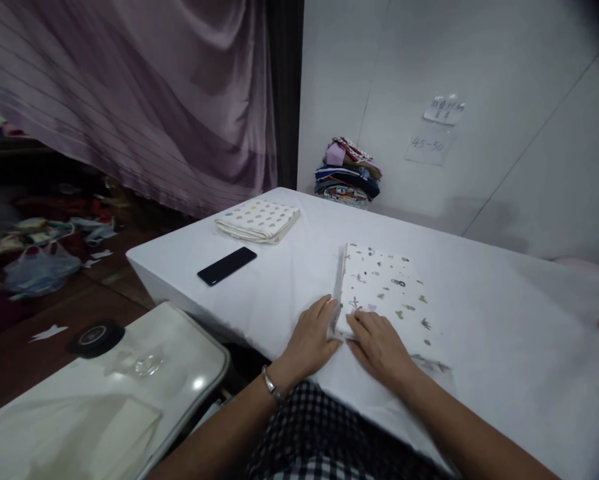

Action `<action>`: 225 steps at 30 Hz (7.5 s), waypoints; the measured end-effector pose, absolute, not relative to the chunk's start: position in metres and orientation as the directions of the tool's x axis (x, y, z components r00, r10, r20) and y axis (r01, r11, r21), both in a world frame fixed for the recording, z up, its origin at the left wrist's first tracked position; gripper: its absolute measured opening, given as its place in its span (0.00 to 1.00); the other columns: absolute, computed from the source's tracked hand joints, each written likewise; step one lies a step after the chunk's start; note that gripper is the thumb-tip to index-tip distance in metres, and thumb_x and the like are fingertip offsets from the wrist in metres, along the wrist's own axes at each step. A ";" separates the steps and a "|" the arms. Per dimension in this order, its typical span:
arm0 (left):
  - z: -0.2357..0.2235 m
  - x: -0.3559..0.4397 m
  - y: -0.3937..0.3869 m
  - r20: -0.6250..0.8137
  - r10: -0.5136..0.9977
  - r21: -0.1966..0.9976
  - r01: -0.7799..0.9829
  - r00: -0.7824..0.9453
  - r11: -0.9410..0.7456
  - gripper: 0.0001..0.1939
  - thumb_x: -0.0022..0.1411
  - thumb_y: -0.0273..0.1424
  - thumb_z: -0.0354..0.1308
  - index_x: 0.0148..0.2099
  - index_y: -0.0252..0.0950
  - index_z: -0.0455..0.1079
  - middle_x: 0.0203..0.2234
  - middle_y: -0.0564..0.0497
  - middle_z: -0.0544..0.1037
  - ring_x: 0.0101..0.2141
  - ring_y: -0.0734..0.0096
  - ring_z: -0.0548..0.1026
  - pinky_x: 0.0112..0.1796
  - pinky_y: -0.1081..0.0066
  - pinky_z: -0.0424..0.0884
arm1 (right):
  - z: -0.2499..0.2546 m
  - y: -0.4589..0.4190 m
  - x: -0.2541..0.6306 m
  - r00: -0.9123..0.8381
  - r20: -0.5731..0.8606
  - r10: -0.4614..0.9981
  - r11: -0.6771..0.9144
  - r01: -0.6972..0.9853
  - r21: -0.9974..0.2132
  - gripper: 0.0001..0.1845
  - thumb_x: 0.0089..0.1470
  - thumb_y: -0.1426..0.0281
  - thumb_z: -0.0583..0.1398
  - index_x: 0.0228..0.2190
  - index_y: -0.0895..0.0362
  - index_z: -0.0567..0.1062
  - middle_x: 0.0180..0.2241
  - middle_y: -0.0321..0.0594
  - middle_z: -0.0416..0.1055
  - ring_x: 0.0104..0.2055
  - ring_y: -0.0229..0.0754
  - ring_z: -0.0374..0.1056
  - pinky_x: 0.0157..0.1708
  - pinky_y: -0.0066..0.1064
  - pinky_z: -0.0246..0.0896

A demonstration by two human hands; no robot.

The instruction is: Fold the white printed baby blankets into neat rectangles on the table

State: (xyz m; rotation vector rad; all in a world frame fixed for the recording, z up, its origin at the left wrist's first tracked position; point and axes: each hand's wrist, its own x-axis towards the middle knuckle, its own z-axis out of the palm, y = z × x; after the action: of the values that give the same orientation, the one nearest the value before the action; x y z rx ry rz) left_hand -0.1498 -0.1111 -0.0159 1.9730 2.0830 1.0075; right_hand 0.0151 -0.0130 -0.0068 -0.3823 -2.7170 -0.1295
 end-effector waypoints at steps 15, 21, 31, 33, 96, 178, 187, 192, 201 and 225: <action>0.013 -0.158 -0.099 0.327 0.882 0.016 0.931 0.340 -0.365 0.25 0.57 0.15 0.43 0.55 0.38 0.60 0.55 0.47 0.65 0.60 0.62 0.54 0.58 0.54 0.49 | -0.024 0.021 0.134 -0.893 0.341 0.294 0.885 0.389 0.256 0.33 0.52 0.82 0.47 0.59 0.53 0.57 0.58 0.43 0.59 0.60 0.47 0.54 0.51 0.45 0.57; 0.024 -0.160 -0.089 0.349 0.841 -0.021 0.901 0.413 -0.434 0.20 0.57 0.17 0.47 0.49 0.38 0.64 0.46 0.47 0.71 0.57 0.63 0.60 0.57 0.56 0.49 | -0.018 0.025 0.141 -0.884 0.349 0.311 0.884 0.404 0.235 0.32 0.55 0.80 0.47 0.60 0.54 0.55 0.58 0.45 0.60 0.58 0.47 0.57 0.50 0.44 0.59; 0.016 -0.032 -0.048 0.407 0.609 -0.146 0.706 0.681 -0.692 0.04 0.60 0.26 0.51 0.34 0.33 0.66 0.29 0.46 0.73 0.33 0.64 0.69 0.49 0.55 0.56 | -0.015 0.096 0.251 -0.782 0.456 0.424 0.817 0.548 0.180 0.23 0.53 0.75 0.48 0.49 0.54 0.70 0.51 0.46 0.69 0.52 0.47 0.65 0.55 0.48 0.50; 0.007 -0.003 -0.040 0.433 0.551 -0.175 0.666 0.714 -0.725 0.07 0.61 0.27 0.49 0.34 0.32 0.67 0.29 0.44 0.72 0.31 0.64 0.68 0.41 0.58 0.60 | -0.028 0.105 0.271 -0.764 0.437 0.475 0.799 0.582 0.149 0.22 0.52 0.74 0.49 0.48 0.56 0.71 0.51 0.48 0.68 0.52 0.48 0.65 0.53 0.46 0.55; 0.032 -0.123 0.097 0.055 0.970 0.381 0.903 -0.237 0.199 0.21 0.60 0.44 0.48 0.42 0.33 0.71 0.45 0.39 0.72 0.48 0.55 0.68 0.45 0.64 0.62 | -0.024 -0.021 0.133 -0.853 0.370 0.368 0.845 0.473 0.250 0.20 0.57 0.71 0.54 0.51 0.53 0.68 0.60 0.51 0.53 0.63 0.51 0.48 0.54 0.47 0.57; -0.002 -0.178 0.055 0.185 0.895 0.801 0.590 -0.407 0.103 0.22 0.61 0.47 0.45 0.31 0.37 0.72 0.22 0.54 0.73 0.27 0.73 0.67 0.29 0.74 0.61 | 0.003 0.044 0.058 -0.818 0.016 0.575 0.814 0.570 -0.113 0.36 0.59 0.56 0.48 0.63 0.56 0.45 0.64 0.47 0.42 0.66 0.49 0.37 0.61 0.52 0.36; 0.007 -0.166 0.047 0.119 0.975 0.671 0.739 -0.190 0.062 0.23 0.51 0.52 0.55 0.39 0.39 0.74 0.37 0.49 0.77 0.37 0.65 0.73 0.36 0.71 0.65 | 0.007 0.022 0.079 -0.830 0.044 0.555 0.831 0.552 -0.068 0.36 0.60 0.56 0.47 0.64 0.57 0.44 0.64 0.46 0.42 0.66 0.47 0.35 0.61 0.50 0.36; 0.007 -0.157 0.048 0.069 0.971 0.542 0.826 -0.231 0.158 0.24 0.54 0.50 0.52 0.44 0.38 0.72 0.44 0.46 0.75 0.44 0.61 0.71 0.42 0.69 0.64 | 0.004 0.014 0.088 -0.831 0.070 0.551 0.834 0.549 -0.053 0.36 0.60 0.57 0.48 0.64 0.56 0.43 0.64 0.46 0.42 0.65 0.47 0.38 0.61 0.50 0.39; 0.010 -0.155 0.057 -0.088 0.963 0.498 0.826 -0.256 0.266 0.21 0.54 0.43 0.52 0.42 0.35 0.72 0.42 0.41 0.76 0.43 0.55 0.73 0.40 0.66 0.65 | -0.012 -0.013 0.150 -0.776 0.258 0.575 0.794 0.605 0.050 0.37 0.60 0.59 0.50 0.64 0.54 0.41 0.62 0.46 0.50 0.64 0.50 0.45 0.59 0.50 0.45; 0.010 -0.156 0.067 -0.312 0.921 0.950 -0.064 -0.232 0.305 0.11 0.50 0.30 0.61 0.33 0.32 0.62 0.22 0.53 0.68 0.22 0.76 0.69 0.23 0.75 0.68 | -0.019 -0.034 0.171 -0.789 0.387 0.477 0.820 0.558 0.128 0.30 0.61 0.69 0.50 0.62 0.56 0.49 0.58 0.49 0.58 0.58 0.49 0.57 0.53 0.45 0.55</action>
State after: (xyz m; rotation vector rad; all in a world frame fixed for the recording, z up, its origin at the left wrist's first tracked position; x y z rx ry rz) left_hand -0.1561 0.0666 0.0102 0.8277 1.4951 1.1491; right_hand 0.1714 -0.0336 -0.0194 -0.7824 -2.6637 -0.3364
